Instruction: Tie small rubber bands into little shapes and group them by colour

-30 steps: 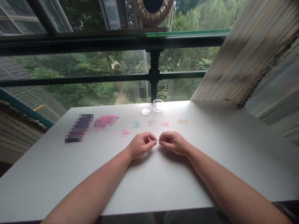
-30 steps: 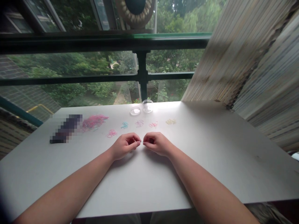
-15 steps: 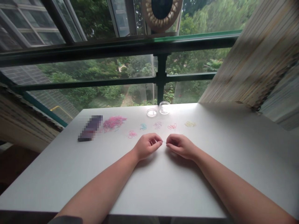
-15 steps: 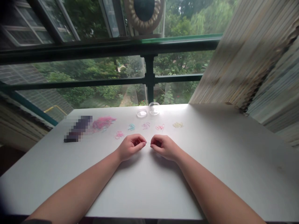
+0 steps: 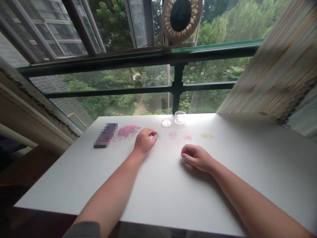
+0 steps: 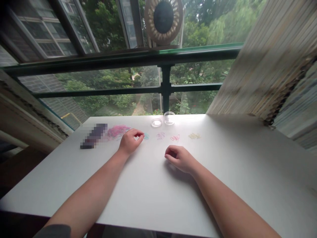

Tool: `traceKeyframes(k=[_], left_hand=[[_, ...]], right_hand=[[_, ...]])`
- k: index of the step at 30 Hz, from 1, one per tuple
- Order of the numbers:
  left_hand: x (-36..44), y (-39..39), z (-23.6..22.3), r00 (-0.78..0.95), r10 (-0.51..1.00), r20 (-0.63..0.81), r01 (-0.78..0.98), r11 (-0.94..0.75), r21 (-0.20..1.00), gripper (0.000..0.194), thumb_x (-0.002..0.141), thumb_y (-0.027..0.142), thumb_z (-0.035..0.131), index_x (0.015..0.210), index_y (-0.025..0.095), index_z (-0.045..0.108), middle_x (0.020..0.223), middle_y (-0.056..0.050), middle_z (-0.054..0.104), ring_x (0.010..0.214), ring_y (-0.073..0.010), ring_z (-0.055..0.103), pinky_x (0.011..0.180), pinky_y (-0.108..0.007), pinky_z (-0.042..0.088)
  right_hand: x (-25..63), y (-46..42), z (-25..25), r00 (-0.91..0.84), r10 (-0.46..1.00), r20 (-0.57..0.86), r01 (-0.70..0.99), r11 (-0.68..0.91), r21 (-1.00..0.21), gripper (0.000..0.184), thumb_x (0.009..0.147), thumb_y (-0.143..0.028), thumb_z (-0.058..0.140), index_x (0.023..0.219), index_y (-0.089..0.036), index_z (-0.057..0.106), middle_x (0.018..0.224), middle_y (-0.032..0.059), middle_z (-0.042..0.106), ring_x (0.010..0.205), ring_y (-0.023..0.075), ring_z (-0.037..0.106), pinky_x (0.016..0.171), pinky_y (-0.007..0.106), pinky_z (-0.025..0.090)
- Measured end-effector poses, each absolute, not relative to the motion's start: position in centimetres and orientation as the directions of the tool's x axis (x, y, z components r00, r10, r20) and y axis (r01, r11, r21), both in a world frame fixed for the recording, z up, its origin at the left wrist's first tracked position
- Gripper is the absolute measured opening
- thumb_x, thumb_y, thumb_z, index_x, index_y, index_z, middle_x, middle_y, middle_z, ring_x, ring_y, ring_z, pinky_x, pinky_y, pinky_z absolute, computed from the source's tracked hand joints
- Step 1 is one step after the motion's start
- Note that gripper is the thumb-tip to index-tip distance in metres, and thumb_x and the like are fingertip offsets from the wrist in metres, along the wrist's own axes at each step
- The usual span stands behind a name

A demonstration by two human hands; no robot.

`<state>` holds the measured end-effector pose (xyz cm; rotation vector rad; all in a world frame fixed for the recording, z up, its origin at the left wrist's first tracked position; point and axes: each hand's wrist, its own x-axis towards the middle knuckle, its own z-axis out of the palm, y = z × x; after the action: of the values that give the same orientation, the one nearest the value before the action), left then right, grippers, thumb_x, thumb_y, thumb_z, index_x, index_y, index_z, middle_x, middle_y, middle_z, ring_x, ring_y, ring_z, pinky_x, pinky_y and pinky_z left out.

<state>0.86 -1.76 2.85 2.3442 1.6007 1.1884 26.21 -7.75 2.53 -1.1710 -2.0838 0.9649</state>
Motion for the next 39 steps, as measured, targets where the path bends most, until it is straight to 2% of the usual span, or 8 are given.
traceKeyframes(k=[5, 10, 20, 29, 36, 39], left_hand=[[0.7, -0.7, 2.8, 0.118, 0.846, 0.520, 0.864, -0.346, 0.367, 0.013, 0.076, 0.023, 0.057, 0.079, 0.020, 0.069, 0.078, -0.003, 0.066, 0.078, -0.0183, 0.058, 0.077, -0.031, 0.045], [1.3, -0.5, 2.4, 0.098, 0.899, 0.428, 0.904, -0.260, 0.341, 0.014, 0.075, 0.026, 0.058, 0.080, 0.022, 0.071, 0.080, -0.004, 0.066, 0.079, -0.0195, 0.058, 0.076, -0.031, 0.045], [1.3, -0.7, 2.2, 0.124, 0.915, 0.385, 0.918, -0.253, 0.306, 0.021, 0.076, 0.023, 0.055, 0.086, 0.024, 0.074, 0.084, -0.004, 0.066, 0.081, -0.0199, 0.058, 0.077, -0.031, 0.045], [-0.2, -0.6, 2.6, 0.100, 0.893, 0.438, 0.881, -0.284, 0.378, 0.025, 0.080, 0.029, 0.052, 0.091, 0.023, 0.073, 0.085, -0.004, 0.066, 0.084, -0.0194, 0.059, 0.083, -0.031, 0.046], [-2.5, 0.0, 2.1, 0.012, 0.921, 0.390, 0.861, -0.208, 0.463, 0.026, 0.080, 0.026, 0.051, 0.094, 0.020, 0.072, 0.096, -0.006, 0.068, 0.089, -0.0196, 0.061, 0.087, -0.031, 0.047], [-3.1, 0.0, 2.4, -0.018, 0.910, 0.413, 0.833, -0.214, 0.509, 0.025, 0.079, 0.025, 0.052, 0.093, 0.018, 0.071, 0.094, -0.006, 0.069, 0.086, -0.0179, 0.062, 0.084, -0.029, 0.048]], right_hand=[[26.1, -7.8, 2.7, -0.466, 0.876, 0.123, 0.491, 0.372, -0.788, 0.010, 0.079, -0.025, 0.051, 0.074, -0.018, 0.056, 0.063, -0.0004, 0.054, 0.057, 0.0116, 0.046, 0.055, 0.024, 0.037], [26.1, -7.8, 2.7, -0.459, 0.880, 0.122, 0.501, 0.370, -0.783, 0.010, 0.079, -0.025, 0.051, 0.074, -0.018, 0.055, 0.062, -0.0010, 0.053, 0.056, 0.0111, 0.045, 0.054, 0.024, 0.037], [26.2, -7.8, 2.7, -0.460, 0.879, 0.123, 0.507, 0.374, -0.777, 0.012, 0.080, -0.026, 0.051, 0.074, -0.018, 0.055, 0.063, -0.0007, 0.054, 0.056, 0.0112, 0.045, 0.055, 0.024, 0.037], [26.3, -8.0, 2.7, -0.467, 0.877, 0.114, 0.513, 0.373, -0.773, 0.012, 0.081, -0.026, 0.050, 0.074, -0.018, 0.055, 0.064, -0.0007, 0.055, 0.057, 0.0113, 0.046, 0.055, 0.024, 0.037], [26.3, -7.9, 2.5, -0.473, 0.875, 0.106, 0.514, 0.372, -0.773, 0.012, 0.081, -0.027, 0.050, 0.075, -0.018, 0.055, 0.063, -0.0010, 0.054, 0.057, 0.0112, 0.045, 0.055, 0.024, 0.037], [26.3, -7.9, 2.6, -0.469, 0.876, 0.111, 0.518, 0.375, -0.769, 0.012, 0.081, -0.027, 0.050, 0.074, -0.018, 0.055, 0.062, -0.0014, 0.053, 0.056, 0.0110, 0.044, 0.054, 0.024, 0.036]])
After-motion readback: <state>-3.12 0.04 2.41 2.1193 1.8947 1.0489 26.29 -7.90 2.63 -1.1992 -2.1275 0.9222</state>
